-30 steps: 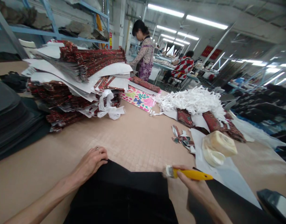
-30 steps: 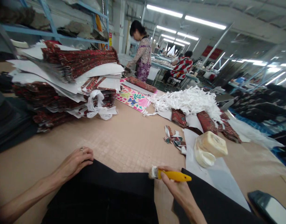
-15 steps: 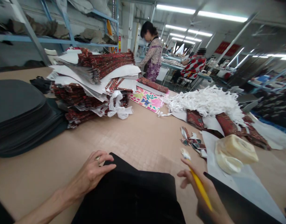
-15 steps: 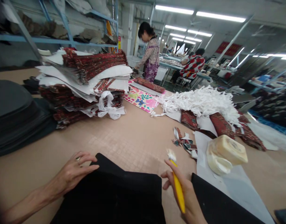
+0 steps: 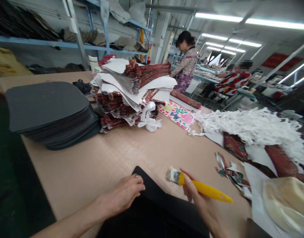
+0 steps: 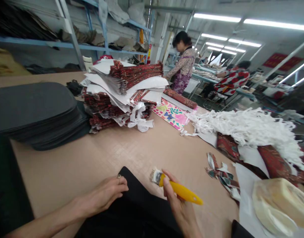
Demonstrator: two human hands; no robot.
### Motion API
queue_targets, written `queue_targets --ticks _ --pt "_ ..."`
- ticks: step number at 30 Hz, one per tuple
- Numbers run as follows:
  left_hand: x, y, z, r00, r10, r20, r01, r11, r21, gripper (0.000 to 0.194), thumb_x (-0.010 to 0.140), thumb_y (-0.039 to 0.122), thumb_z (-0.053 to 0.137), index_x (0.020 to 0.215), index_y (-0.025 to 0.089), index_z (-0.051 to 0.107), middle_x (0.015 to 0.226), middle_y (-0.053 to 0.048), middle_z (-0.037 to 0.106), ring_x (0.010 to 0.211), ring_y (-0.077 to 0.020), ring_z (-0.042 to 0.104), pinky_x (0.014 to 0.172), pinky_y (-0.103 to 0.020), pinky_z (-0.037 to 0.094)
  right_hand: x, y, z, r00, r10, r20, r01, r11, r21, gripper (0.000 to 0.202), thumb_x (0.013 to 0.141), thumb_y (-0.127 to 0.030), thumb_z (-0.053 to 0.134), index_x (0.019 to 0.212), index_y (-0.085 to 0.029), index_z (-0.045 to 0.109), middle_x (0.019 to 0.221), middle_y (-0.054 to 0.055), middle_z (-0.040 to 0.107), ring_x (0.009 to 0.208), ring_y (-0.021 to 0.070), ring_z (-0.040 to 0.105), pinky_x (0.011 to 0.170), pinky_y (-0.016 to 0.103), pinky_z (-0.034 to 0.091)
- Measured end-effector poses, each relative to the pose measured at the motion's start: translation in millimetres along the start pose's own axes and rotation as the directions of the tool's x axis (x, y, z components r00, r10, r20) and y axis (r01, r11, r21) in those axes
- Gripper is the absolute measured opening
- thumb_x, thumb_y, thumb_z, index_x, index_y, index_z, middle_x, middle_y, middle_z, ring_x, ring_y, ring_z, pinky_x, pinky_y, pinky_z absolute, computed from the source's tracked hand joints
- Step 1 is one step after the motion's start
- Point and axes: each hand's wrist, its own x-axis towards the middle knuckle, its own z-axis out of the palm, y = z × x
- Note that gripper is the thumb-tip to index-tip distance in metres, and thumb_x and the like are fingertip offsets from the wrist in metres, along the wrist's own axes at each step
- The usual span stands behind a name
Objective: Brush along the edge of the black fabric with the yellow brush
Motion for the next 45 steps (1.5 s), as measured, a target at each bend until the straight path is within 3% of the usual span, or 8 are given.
queue_targets --ticks 6,11,16,21,28,35,41,45 --pt "-16 -10 4.2 0.984 -0.178 -0.018 0.178 0.971 0.161 0.041 0.086 0.025 0.056 0.124 0.011 0.053 0.132 -0.017 0.049 0.124 -0.0306 0.043 0.104 -0.046 0.040 25 -19 88 0.968 -0.162 0.192 0.137 0.981 0.134 0.040 0.077 -0.053 0.059 0.094 -0.020 0.072 0.075 0.005 0.070 0.054 0.0165 0.060 0.050 0.027 0.051" --pt "-14 -5 -1.4 0.960 -0.276 0.043 0.265 0.949 0.172 0.050 0.086 0.028 0.057 0.129 0.004 0.048 0.134 -0.020 0.045 0.127 -0.0319 0.040 0.105 -0.044 0.039 40 -11 114 0.917 -0.230 0.326 0.173 0.966 0.194 0.031 0.078 -0.045 0.062 0.090 -0.018 0.072 0.092 0.009 0.073 0.079 0.0223 0.069 0.072 0.031 0.055" --pt "-15 -4 -3.3 0.956 -0.284 0.071 0.272 0.952 0.141 0.050 0.088 0.027 0.054 0.130 0.002 0.045 0.137 -0.021 0.041 0.130 -0.0315 0.035 0.107 -0.044 0.036 42 -15 110 0.939 -0.242 0.243 0.218 0.968 0.123 0.028 0.080 -0.044 0.059 0.083 -0.019 0.071 0.085 0.008 0.074 0.080 0.0226 0.070 0.073 0.031 0.056" --pt "-17 -8 2.2 0.960 -0.278 0.034 0.270 0.953 0.139 0.052 0.086 0.029 0.056 0.130 0.003 0.046 0.135 -0.020 0.043 0.128 -0.0324 0.037 0.105 -0.045 0.039 41 -13 108 0.893 -0.279 0.352 0.261 0.960 0.098 0.029 0.080 -0.044 0.060 0.088 -0.019 0.072 0.091 0.009 0.074 0.083 0.0233 0.070 0.075 0.032 0.056" --pt "-18 -14 8.1 0.966 -0.258 -0.001 0.256 0.959 0.125 0.054 0.085 0.028 0.058 0.131 0.003 0.044 0.135 -0.021 0.044 0.128 -0.0324 0.038 0.105 -0.046 0.038 30 4 93 0.918 -0.285 0.277 0.295 0.955 0.004 0.029 0.081 -0.044 0.058 0.089 -0.020 0.072 0.091 0.010 0.074 0.085 0.0239 0.069 0.081 0.036 0.055" --pt "-16 -16 10.0 0.972 -0.232 -0.025 0.233 0.965 0.118 0.053 0.085 0.028 0.059 0.128 0.001 0.047 0.133 -0.022 0.045 0.126 -0.0322 0.040 0.106 -0.045 0.038 1 28 48 0.940 -0.300 0.162 0.326 0.929 -0.173 0.034 0.077 -0.053 0.059 0.078 -0.023 0.073 0.078 0.009 0.075 0.072 0.0246 0.070 0.071 0.036 0.057" --pt "-15 -21 12.5 0.976 -0.215 -0.026 0.216 0.959 0.183 0.050 0.086 0.030 0.056 0.129 0.007 0.047 0.134 -0.019 0.046 0.126 -0.0299 0.042 0.105 -0.045 0.039 1 22 48 0.942 -0.261 0.209 0.282 0.956 -0.079 0.029 0.078 -0.047 0.059 0.085 -0.022 0.073 0.088 0.009 0.075 0.082 0.0248 0.070 0.078 0.036 0.056" --pt "-10 -22 10.8 0.986 -0.165 -0.039 0.169 0.960 0.225 0.045 0.084 0.030 0.058 0.124 0.010 0.051 0.131 -0.017 0.049 0.126 -0.0307 0.042 0.105 -0.047 0.040 -7 37 8 0.983 -0.157 0.089 0.167 0.979 -0.119 0.027 0.077 -0.046 0.059 0.082 -0.023 0.073 0.083 0.006 0.075 0.079 0.0229 0.070 0.078 0.033 0.055"
